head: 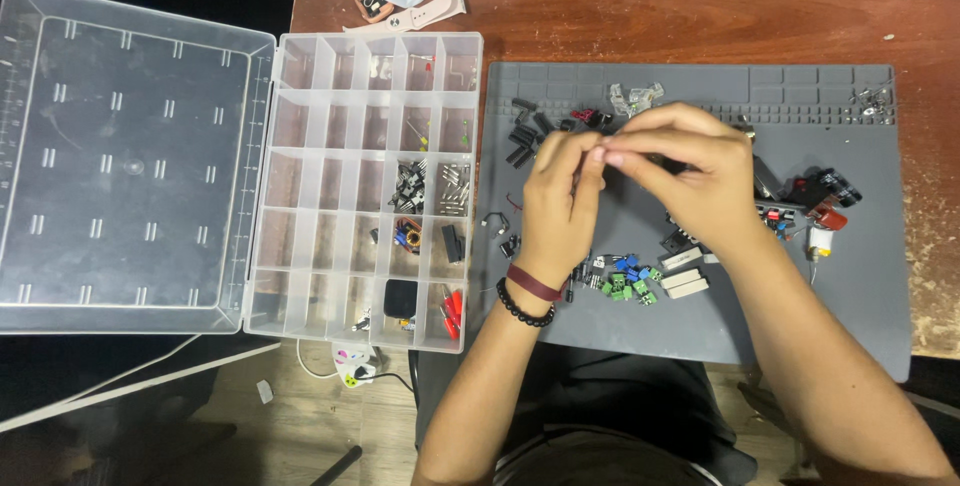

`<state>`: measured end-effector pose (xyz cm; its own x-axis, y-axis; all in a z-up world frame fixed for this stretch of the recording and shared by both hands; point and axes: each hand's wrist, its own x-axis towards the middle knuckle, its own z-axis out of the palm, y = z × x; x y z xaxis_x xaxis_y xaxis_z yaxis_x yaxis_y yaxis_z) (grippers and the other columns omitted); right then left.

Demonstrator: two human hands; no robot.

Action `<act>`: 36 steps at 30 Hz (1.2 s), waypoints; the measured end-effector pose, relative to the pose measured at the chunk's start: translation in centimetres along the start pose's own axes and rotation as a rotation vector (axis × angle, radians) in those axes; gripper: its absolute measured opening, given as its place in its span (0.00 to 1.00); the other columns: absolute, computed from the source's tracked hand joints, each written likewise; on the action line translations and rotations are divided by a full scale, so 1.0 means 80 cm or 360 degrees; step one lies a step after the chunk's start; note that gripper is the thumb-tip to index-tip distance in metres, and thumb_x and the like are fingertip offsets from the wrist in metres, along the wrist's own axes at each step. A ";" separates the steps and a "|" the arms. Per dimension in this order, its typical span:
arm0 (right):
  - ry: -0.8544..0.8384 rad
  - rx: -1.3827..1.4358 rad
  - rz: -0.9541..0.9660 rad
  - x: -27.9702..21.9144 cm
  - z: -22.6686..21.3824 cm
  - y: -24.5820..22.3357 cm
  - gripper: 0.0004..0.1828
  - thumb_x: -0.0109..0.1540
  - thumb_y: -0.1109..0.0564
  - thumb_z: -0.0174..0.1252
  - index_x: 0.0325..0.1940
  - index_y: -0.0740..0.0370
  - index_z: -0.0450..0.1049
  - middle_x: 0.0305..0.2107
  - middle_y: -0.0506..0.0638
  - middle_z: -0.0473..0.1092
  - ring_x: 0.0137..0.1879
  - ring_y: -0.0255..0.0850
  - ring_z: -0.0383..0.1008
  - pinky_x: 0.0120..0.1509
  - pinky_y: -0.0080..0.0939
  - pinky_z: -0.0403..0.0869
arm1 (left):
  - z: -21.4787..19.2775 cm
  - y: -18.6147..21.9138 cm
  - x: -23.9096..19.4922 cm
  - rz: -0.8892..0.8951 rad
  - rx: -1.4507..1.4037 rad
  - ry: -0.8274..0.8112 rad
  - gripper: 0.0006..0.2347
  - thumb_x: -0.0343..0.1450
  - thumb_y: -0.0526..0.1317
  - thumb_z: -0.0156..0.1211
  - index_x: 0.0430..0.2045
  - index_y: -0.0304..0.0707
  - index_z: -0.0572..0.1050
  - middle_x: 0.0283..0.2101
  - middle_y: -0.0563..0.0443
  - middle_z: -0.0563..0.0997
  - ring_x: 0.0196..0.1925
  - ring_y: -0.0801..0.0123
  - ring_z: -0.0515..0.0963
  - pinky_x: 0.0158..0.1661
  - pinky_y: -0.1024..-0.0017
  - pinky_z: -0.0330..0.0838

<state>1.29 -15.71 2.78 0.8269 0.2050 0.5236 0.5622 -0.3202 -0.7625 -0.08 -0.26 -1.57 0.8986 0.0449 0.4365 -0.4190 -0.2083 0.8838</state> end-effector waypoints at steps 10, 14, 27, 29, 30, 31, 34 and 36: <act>0.0065 -0.0129 -0.0048 -0.006 -0.002 0.016 0.05 0.65 0.68 0.70 0.45 0.68 0.83 0.37 0.58 0.78 0.38 0.49 0.77 0.46 0.49 0.75 | -0.006 0.015 0.003 -0.0073 -0.0192 0.0097 0.09 0.80 0.36 0.46 0.33 0.38 0.76 0.27 0.52 0.73 0.24 0.71 0.78 0.25 0.73 0.75; 0.0175 -0.0210 0.0061 -0.010 -0.001 0.004 0.07 0.65 0.69 0.75 0.43 0.70 0.82 0.38 0.60 0.77 0.43 0.43 0.75 0.53 0.39 0.75 | -0.006 0.018 -0.002 -0.0074 0.0199 -0.0094 0.10 0.79 0.42 0.44 0.37 0.40 0.75 0.36 0.53 0.75 0.32 0.66 0.73 0.34 0.69 0.68; -0.0657 -0.0086 -0.0166 0.072 0.124 -0.115 0.06 0.60 0.64 0.64 0.29 0.66 0.76 0.24 0.60 0.72 0.34 0.60 0.76 0.42 0.56 0.73 | 0.013 -0.011 0.001 0.0293 0.0957 -0.0164 0.12 0.75 0.43 0.48 0.25 0.41 0.76 0.25 0.51 0.77 0.32 0.57 0.82 0.40 0.63 0.76; -0.0720 -0.0246 -0.0099 0.081 0.155 -0.101 0.07 0.60 0.61 0.64 0.28 0.61 0.75 0.24 0.55 0.72 0.34 0.56 0.76 0.40 0.55 0.74 | 0.054 -0.074 -0.019 0.0355 0.0778 0.0183 0.06 0.74 0.46 0.54 0.31 0.51 0.77 0.30 0.58 0.75 0.31 0.65 0.79 0.40 0.68 0.77; -0.0777 -0.0409 -0.0031 0.086 0.169 -0.094 0.08 0.60 0.59 0.64 0.26 0.57 0.75 0.23 0.50 0.72 0.34 0.52 0.77 0.37 0.54 0.74 | 0.076 -0.105 -0.028 0.0413 0.0588 0.0523 0.04 0.72 0.49 0.59 0.36 0.61 0.77 0.35 0.65 0.72 0.31 0.73 0.76 0.39 0.73 0.77; -0.0784 -0.0416 -0.0036 0.086 0.182 -0.084 0.08 0.60 0.59 0.64 0.26 0.57 0.75 0.23 0.50 0.72 0.34 0.52 0.77 0.37 0.54 0.74 | 0.065 -0.088 -0.023 0.0412 0.0584 0.0533 0.04 0.72 0.49 0.59 0.36 0.61 0.77 0.35 0.65 0.72 0.31 0.73 0.76 0.39 0.73 0.77; -0.0712 -0.0741 -0.0131 0.079 0.209 -0.066 0.03 0.57 0.57 0.67 0.29 0.53 0.79 0.27 0.49 0.72 0.37 0.52 0.77 0.39 0.54 0.76 | 0.039 -0.045 -0.013 0.0225 0.0371 0.0254 0.06 0.75 0.48 0.52 0.29 0.58 0.73 0.25 0.64 0.68 0.25 0.67 0.75 0.30 0.76 0.74; -0.0790 -0.0666 -0.0174 0.067 0.211 -0.070 0.05 0.56 0.55 0.69 0.30 0.57 0.81 0.30 0.52 0.72 0.41 0.52 0.77 0.43 0.52 0.77 | 0.029 -0.026 -0.010 0.0192 0.0343 0.0264 0.07 0.76 0.45 0.52 0.28 0.53 0.73 0.24 0.59 0.68 0.25 0.62 0.77 0.29 0.71 0.74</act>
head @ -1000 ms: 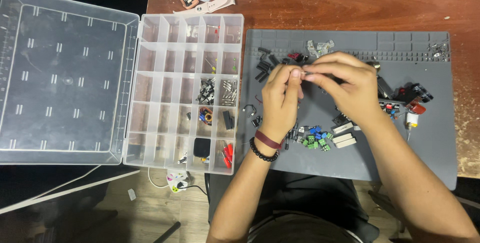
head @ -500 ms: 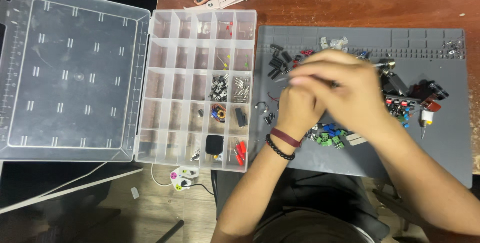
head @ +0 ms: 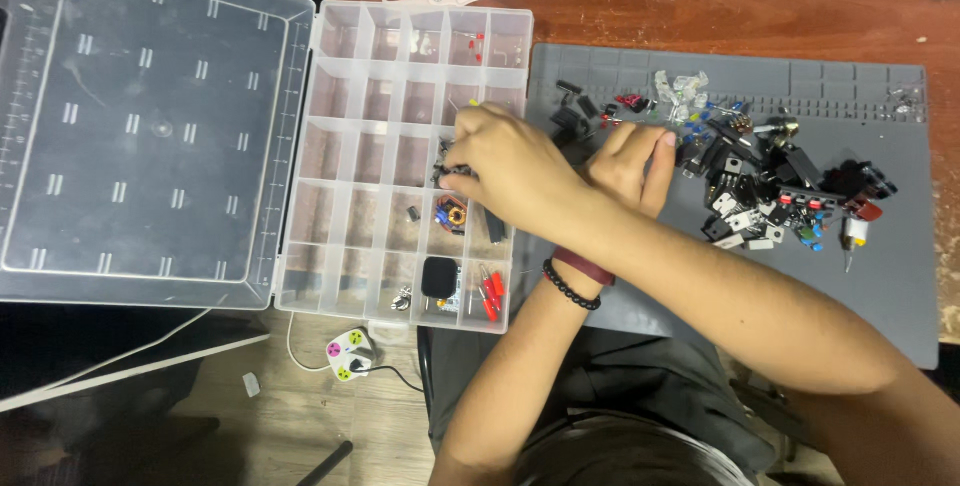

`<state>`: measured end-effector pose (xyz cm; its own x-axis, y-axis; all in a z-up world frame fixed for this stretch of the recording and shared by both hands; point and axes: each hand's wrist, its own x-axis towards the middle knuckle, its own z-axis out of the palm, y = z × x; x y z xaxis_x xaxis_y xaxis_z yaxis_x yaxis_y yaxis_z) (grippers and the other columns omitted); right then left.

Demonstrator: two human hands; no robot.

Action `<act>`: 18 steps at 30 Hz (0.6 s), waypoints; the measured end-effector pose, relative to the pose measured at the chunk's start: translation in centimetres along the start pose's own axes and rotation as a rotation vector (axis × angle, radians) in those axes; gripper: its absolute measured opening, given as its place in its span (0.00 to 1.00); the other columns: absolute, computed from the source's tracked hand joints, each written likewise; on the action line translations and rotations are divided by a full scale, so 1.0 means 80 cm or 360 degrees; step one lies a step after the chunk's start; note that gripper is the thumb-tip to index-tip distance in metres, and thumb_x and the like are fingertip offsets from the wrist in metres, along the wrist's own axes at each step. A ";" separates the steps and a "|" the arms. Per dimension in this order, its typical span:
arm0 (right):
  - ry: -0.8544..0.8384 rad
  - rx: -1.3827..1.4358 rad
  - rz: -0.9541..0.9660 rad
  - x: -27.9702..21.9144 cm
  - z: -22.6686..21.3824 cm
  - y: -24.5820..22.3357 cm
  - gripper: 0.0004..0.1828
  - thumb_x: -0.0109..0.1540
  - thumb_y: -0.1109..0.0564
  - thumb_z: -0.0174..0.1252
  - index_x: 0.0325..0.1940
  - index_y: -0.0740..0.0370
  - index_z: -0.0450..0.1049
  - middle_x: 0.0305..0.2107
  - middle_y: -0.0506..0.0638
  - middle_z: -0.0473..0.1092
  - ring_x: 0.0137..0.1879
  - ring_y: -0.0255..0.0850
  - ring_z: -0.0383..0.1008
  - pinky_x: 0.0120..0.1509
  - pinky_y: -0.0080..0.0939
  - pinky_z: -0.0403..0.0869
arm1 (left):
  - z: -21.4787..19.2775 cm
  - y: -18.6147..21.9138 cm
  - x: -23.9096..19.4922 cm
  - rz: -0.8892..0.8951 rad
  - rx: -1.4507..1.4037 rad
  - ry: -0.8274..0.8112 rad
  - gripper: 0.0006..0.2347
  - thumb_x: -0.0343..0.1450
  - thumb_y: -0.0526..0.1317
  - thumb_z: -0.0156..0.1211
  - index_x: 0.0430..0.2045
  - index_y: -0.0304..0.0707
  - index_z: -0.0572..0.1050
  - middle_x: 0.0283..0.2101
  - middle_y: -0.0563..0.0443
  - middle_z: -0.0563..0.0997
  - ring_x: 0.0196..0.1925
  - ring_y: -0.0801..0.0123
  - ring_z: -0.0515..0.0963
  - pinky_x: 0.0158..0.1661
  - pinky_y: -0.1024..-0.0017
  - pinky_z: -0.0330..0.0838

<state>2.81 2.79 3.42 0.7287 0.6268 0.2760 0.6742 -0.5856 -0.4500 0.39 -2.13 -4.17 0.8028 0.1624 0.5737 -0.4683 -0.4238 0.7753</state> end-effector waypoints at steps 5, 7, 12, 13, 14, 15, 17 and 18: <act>0.0245 0.0231 -0.0069 -0.048 -0.036 -0.017 0.05 0.65 0.57 0.60 0.39 0.60 0.79 0.34 0.54 0.72 0.44 0.56 0.75 0.50 0.54 0.74 | -0.004 0.000 0.003 0.0024 -0.0056 0.0007 0.05 0.76 0.43 0.52 0.32 0.49 0.74 0.26 0.59 0.68 0.26 0.65 0.77 0.31 0.72 0.75; 0.0412 0.0274 -0.0114 -0.078 -0.057 -0.018 0.06 0.68 0.56 0.57 0.40 0.58 0.79 0.35 0.52 0.72 0.45 0.56 0.75 0.55 0.52 0.71 | -0.013 0.010 0.008 0.0059 -0.0129 0.0060 0.05 0.77 0.40 0.53 0.35 0.43 0.74 0.28 0.54 0.70 0.26 0.62 0.78 0.31 0.70 0.75; 0.0957 0.0364 0.0471 -0.185 -0.093 0.033 0.03 0.68 0.65 0.66 0.45 0.63 0.84 0.38 0.54 0.78 0.44 0.47 0.78 0.50 0.45 0.76 | -0.036 0.024 0.012 -0.0059 0.0081 -0.0277 0.11 0.79 0.43 0.46 0.35 0.39 0.75 0.29 0.47 0.75 0.31 0.45 0.82 0.30 0.52 0.77; 0.0957 0.0363 0.0472 -0.199 -0.091 0.052 0.03 0.68 0.65 0.66 0.45 0.63 0.84 0.38 0.54 0.78 0.44 0.47 0.78 0.50 0.45 0.76 | -0.035 0.023 0.012 -0.0060 0.0080 -0.0277 0.11 0.79 0.43 0.46 0.35 0.39 0.75 0.29 0.47 0.75 0.31 0.45 0.82 0.30 0.52 0.77; 0.1021 0.0339 0.0604 -0.214 -0.090 0.072 0.05 0.68 0.66 0.71 0.48 0.67 0.83 0.36 0.57 0.74 0.41 0.45 0.74 0.46 0.42 0.76 | -0.034 0.023 0.011 -0.0051 0.0126 -0.0254 0.11 0.79 0.44 0.45 0.34 0.41 0.76 0.30 0.51 0.75 0.32 0.49 0.83 0.29 0.56 0.78; 0.1085 0.0314 0.0737 -0.229 -0.088 0.091 0.10 0.68 0.66 0.75 0.51 0.72 0.83 0.34 0.59 0.71 0.38 0.43 0.71 0.41 0.39 0.76 | -0.033 0.022 0.010 -0.0041 0.0171 -0.0231 0.12 0.79 0.45 0.44 0.34 0.42 0.76 0.30 0.54 0.76 0.32 0.52 0.84 0.29 0.60 0.79; 0.0970 0.0151 0.0766 -0.236 -0.087 0.108 0.13 0.64 0.65 0.77 0.51 0.70 0.84 0.38 0.62 0.72 0.39 0.49 0.73 0.40 0.43 0.75 | -0.030 0.020 0.008 -0.0041 0.0177 -0.0226 0.11 0.79 0.45 0.45 0.34 0.44 0.76 0.29 0.57 0.74 0.31 0.55 0.83 0.29 0.62 0.79; 0.0862 -0.0005 0.0787 -0.238 -0.086 0.116 0.16 0.61 0.63 0.78 0.51 0.68 0.85 0.41 0.65 0.72 0.39 0.55 0.74 0.39 0.46 0.74 | -0.029 0.018 0.009 -0.0031 0.0189 -0.0219 0.11 0.78 0.45 0.46 0.34 0.45 0.76 0.28 0.59 0.73 0.31 0.58 0.83 0.29 0.64 0.78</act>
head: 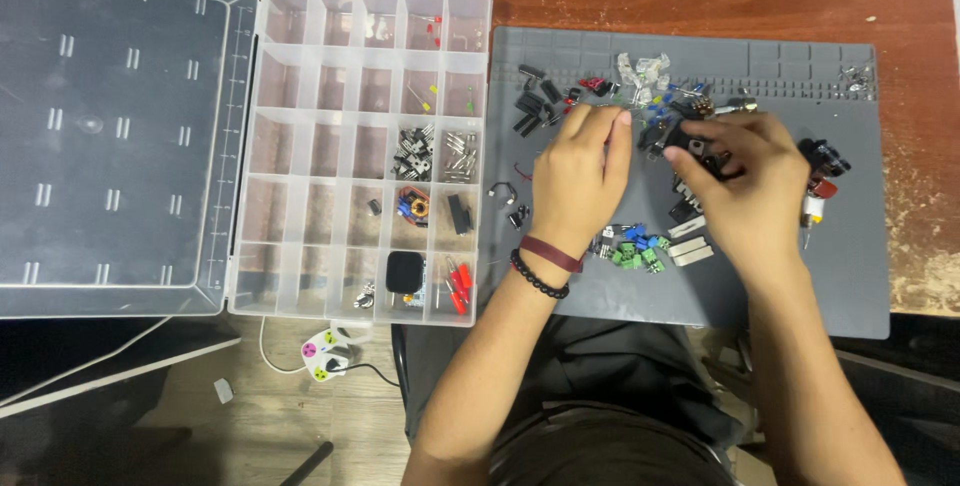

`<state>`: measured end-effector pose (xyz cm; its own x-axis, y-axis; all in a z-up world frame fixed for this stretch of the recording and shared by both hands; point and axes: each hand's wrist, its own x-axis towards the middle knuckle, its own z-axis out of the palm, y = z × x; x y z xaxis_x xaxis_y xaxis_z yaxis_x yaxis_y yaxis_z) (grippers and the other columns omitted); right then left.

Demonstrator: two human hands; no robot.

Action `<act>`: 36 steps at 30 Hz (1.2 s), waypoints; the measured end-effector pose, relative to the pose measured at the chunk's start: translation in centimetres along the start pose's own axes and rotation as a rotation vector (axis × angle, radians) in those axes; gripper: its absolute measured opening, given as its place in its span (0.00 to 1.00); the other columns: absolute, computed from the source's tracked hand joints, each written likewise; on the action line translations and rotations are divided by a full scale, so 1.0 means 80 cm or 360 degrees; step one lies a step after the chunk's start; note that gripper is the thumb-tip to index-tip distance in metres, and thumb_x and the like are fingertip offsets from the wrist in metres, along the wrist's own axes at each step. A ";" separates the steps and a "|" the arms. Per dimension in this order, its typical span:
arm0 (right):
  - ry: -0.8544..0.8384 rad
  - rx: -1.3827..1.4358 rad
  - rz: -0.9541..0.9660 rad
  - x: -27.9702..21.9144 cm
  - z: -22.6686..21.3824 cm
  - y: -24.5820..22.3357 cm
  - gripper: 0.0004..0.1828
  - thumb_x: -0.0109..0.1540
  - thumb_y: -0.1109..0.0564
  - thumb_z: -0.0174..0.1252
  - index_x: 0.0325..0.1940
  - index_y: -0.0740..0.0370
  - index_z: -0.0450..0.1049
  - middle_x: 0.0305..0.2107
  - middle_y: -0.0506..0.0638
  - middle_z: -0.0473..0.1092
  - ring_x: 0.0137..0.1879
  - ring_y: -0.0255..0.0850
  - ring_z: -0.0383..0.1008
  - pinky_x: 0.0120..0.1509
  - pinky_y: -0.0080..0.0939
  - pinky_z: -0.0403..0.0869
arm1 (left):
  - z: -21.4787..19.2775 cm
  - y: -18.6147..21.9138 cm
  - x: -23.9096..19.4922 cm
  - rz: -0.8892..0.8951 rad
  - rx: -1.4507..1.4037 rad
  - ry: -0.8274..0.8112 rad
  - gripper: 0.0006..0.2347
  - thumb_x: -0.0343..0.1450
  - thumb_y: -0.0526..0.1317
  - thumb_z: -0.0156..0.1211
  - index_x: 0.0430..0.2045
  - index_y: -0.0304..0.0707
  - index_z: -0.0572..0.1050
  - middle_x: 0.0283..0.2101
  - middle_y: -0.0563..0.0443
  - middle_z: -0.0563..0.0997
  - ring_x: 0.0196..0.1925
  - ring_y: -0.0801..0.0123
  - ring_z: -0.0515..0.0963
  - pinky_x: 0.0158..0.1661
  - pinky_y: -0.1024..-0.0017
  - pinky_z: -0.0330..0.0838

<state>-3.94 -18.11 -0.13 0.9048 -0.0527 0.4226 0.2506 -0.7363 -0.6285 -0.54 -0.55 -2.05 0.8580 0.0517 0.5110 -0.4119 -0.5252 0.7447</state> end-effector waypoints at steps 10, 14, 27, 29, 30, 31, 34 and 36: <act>-0.0124 -0.0395 -0.0290 0.001 0.025 0.005 0.22 0.61 0.54 0.76 0.56 0.65 0.84 0.46 0.57 0.72 0.52 0.56 0.67 0.60 0.52 0.68 | -0.004 0.002 0.000 -0.0168 -0.0107 -0.0223 0.11 0.77 0.44 0.44 0.38 0.42 0.75 0.39 0.55 0.76 0.25 0.62 0.78 0.28 0.62 0.71; -0.0163 -0.0346 -0.0210 -0.004 0.018 0.002 0.22 0.61 0.56 0.74 0.57 0.66 0.81 0.51 0.60 0.74 0.58 0.56 0.71 0.65 0.53 0.68 | -0.005 0.003 0.001 -0.0147 -0.0117 -0.0224 0.10 0.77 0.44 0.44 0.38 0.43 0.75 0.37 0.55 0.75 0.25 0.63 0.76 0.27 0.62 0.70; -0.0301 -0.0160 0.0100 -0.014 -0.064 0.007 0.10 0.68 0.66 0.68 0.54 0.62 0.82 0.49 0.54 0.78 0.51 0.43 0.78 0.55 0.41 0.73 | -0.007 0.006 0.002 -0.0179 -0.0245 -0.0206 0.09 0.77 0.42 0.46 0.35 0.42 0.75 0.33 0.57 0.73 0.25 0.70 0.70 0.28 0.69 0.68; -0.0299 -0.0188 0.0044 -0.010 -0.068 0.004 0.08 0.69 0.66 0.68 0.53 0.64 0.83 0.48 0.56 0.79 0.53 0.45 0.78 0.58 0.42 0.72 | -0.007 0.006 0.002 -0.0180 -0.0255 -0.0205 0.09 0.77 0.42 0.46 0.35 0.42 0.76 0.33 0.57 0.73 0.25 0.70 0.70 0.29 0.68 0.68; -0.0296 -0.0213 -0.0015 -0.008 -0.070 0.003 0.07 0.69 0.66 0.68 0.51 0.66 0.84 0.47 0.58 0.79 0.54 0.47 0.78 0.60 0.42 0.72 | -0.006 0.006 0.002 -0.0178 -0.0262 -0.0202 0.09 0.77 0.41 0.46 0.35 0.42 0.76 0.33 0.57 0.72 0.25 0.70 0.70 0.30 0.68 0.68; -0.0293 -0.0216 -0.0012 -0.006 -0.066 0.000 0.07 0.69 0.66 0.68 0.51 0.66 0.84 0.47 0.58 0.79 0.54 0.47 0.78 0.60 0.42 0.72 | -0.007 0.007 0.003 -0.0176 -0.0265 -0.0205 0.09 0.77 0.41 0.46 0.35 0.42 0.76 0.33 0.57 0.72 0.25 0.70 0.70 0.30 0.68 0.68; -0.0307 -0.0290 -0.0123 -0.002 -0.049 -0.009 0.11 0.67 0.59 0.71 0.53 0.63 0.84 0.48 0.58 0.79 0.55 0.49 0.78 0.63 0.46 0.72 | -0.009 0.010 0.004 -0.0159 -0.0266 -0.0193 0.09 0.77 0.41 0.46 0.34 0.42 0.75 0.32 0.58 0.72 0.27 0.70 0.70 0.32 0.69 0.68; -0.0320 -0.0267 -0.0294 -0.001 -0.033 -0.015 0.13 0.64 0.56 0.72 0.52 0.59 0.84 0.49 0.54 0.76 0.57 0.50 0.72 0.66 0.49 0.69 | -0.009 0.009 0.003 -0.0182 -0.0262 -0.0199 0.09 0.77 0.42 0.46 0.35 0.43 0.75 0.34 0.57 0.73 0.26 0.69 0.72 0.33 0.68 0.69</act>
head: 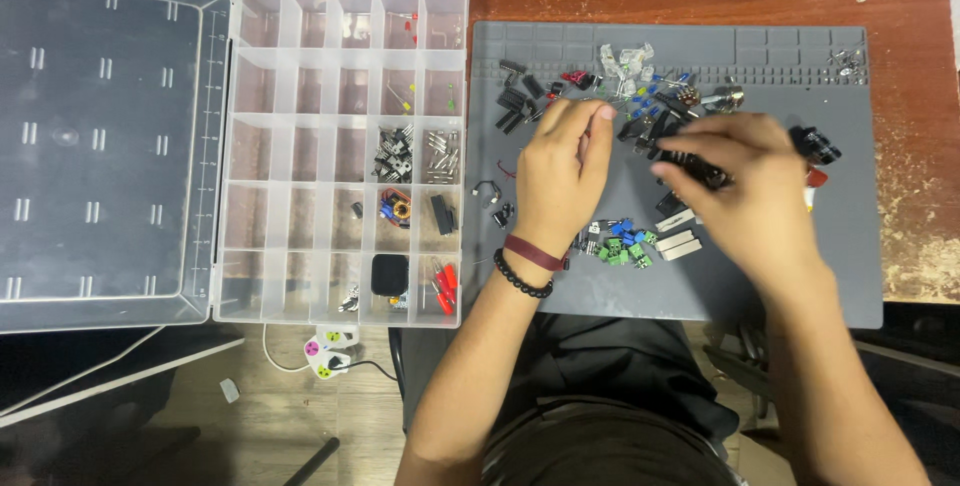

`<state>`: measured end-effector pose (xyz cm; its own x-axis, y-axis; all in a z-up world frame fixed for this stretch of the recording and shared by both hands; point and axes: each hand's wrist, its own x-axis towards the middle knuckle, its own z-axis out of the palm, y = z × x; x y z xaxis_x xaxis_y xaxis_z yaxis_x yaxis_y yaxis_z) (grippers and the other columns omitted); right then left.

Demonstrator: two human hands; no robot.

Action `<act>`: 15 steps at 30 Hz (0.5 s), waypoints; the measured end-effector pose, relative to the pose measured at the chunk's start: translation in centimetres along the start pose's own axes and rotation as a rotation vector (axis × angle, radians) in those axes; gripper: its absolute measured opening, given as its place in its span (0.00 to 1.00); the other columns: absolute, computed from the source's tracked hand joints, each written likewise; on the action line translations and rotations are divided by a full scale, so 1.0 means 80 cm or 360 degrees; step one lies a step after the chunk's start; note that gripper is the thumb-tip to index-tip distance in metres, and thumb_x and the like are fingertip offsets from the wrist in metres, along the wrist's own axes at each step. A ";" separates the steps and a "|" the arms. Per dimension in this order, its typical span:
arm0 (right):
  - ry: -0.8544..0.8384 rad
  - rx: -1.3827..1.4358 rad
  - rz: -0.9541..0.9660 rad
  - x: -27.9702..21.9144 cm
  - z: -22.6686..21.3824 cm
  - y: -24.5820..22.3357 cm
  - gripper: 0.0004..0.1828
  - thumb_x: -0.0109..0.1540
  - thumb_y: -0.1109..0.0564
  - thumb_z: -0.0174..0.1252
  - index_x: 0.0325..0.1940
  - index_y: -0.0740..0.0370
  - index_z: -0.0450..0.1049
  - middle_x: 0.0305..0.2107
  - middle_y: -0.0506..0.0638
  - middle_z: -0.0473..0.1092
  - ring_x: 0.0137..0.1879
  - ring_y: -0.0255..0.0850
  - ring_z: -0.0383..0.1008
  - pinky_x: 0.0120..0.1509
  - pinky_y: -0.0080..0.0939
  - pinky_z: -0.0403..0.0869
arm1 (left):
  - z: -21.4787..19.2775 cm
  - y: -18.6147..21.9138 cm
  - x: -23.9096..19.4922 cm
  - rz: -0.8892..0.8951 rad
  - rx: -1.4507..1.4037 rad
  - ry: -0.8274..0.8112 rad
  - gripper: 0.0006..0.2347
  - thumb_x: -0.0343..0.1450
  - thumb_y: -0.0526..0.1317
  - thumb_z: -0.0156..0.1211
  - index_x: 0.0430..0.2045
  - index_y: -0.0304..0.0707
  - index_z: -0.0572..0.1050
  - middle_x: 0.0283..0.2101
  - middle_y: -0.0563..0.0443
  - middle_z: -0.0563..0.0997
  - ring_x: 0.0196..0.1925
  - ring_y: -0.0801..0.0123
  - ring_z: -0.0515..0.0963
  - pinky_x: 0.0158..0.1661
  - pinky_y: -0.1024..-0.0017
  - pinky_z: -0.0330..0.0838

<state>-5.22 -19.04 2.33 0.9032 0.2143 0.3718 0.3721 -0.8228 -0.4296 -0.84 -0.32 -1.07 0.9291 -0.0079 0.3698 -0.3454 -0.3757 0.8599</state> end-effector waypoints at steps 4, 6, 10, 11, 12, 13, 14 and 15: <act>-0.0089 -0.0184 -0.0035 0.010 0.027 0.005 0.17 0.60 0.56 0.73 0.52 0.60 0.83 0.48 0.55 0.72 0.54 0.57 0.69 0.64 0.53 0.70 | -0.001 0.000 0.001 0.0029 -0.0020 0.0022 0.09 0.77 0.41 0.46 0.34 0.42 0.75 0.36 0.57 0.75 0.26 0.70 0.72 0.34 0.69 0.69; -0.0083 -0.0379 -0.0050 0.013 0.030 0.007 0.17 0.61 0.51 0.74 0.50 0.60 0.84 0.47 0.54 0.72 0.53 0.56 0.68 0.59 0.53 0.73 | -0.002 -0.001 0.002 0.0012 -0.0038 0.0019 0.09 0.77 0.41 0.46 0.34 0.41 0.75 0.35 0.56 0.76 0.28 0.69 0.72 0.35 0.69 0.69; -0.0138 -0.0304 -0.0139 0.026 0.031 0.013 0.11 0.62 0.58 0.72 0.47 0.64 0.83 0.45 0.55 0.74 0.49 0.55 0.71 0.57 0.53 0.69 | -0.003 0.001 0.001 -0.0013 -0.0015 0.0008 0.10 0.77 0.43 0.45 0.34 0.42 0.75 0.35 0.57 0.75 0.27 0.70 0.72 0.34 0.68 0.69; -0.0139 -0.0176 -0.0114 0.029 0.028 0.012 0.07 0.64 0.61 0.68 0.46 0.65 0.83 0.43 0.55 0.74 0.49 0.54 0.71 0.58 0.53 0.69 | -0.003 0.002 0.002 0.0010 -0.0043 0.0015 0.10 0.78 0.43 0.45 0.36 0.41 0.75 0.36 0.56 0.75 0.28 0.70 0.73 0.35 0.69 0.69; -0.0143 -0.0042 -0.0089 0.033 0.027 0.009 0.05 0.67 0.63 0.65 0.45 0.66 0.83 0.42 0.55 0.75 0.49 0.53 0.72 0.59 0.53 0.68 | -0.005 0.002 0.001 0.0029 -0.0067 0.0022 0.10 0.78 0.42 0.46 0.38 0.41 0.76 0.36 0.55 0.75 0.29 0.70 0.73 0.36 0.69 0.70; -0.0144 -0.0038 -0.0093 0.037 0.023 0.005 0.05 0.67 0.63 0.65 0.45 0.66 0.83 0.42 0.55 0.75 0.49 0.53 0.72 0.59 0.53 0.68 | -0.006 0.002 0.002 0.0028 -0.0062 0.0026 0.10 0.78 0.42 0.46 0.38 0.41 0.76 0.36 0.55 0.75 0.29 0.70 0.73 0.36 0.69 0.70; -0.0080 0.0203 0.0021 0.040 0.020 0.000 0.03 0.68 0.63 0.65 0.45 0.64 0.83 0.43 0.54 0.75 0.49 0.47 0.73 0.54 0.45 0.69 | -0.006 0.002 0.001 -0.0022 -0.0098 0.0019 0.10 0.78 0.45 0.47 0.45 0.44 0.75 0.42 0.56 0.76 0.29 0.73 0.74 0.38 0.72 0.72; -0.0015 0.0445 0.0136 0.043 0.017 -0.004 0.02 0.69 0.62 0.65 0.45 0.62 0.83 0.43 0.53 0.76 0.49 0.41 0.74 0.49 0.37 0.70 | -0.006 0.002 0.001 -0.0071 -0.0133 0.0013 0.13 0.77 0.48 0.49 0.52 0.47 0.74 0.47 0.56 0.76 0.30 0.76 0.75 0.40 0.74 0.75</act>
<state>-1.92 -17.33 2.60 0.9353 0.1566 0.3172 0.3379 -0.6615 -0.6695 -0.88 0.09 -0.69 0.9429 0.0149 0.3327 -0.3136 -0.2968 0.9020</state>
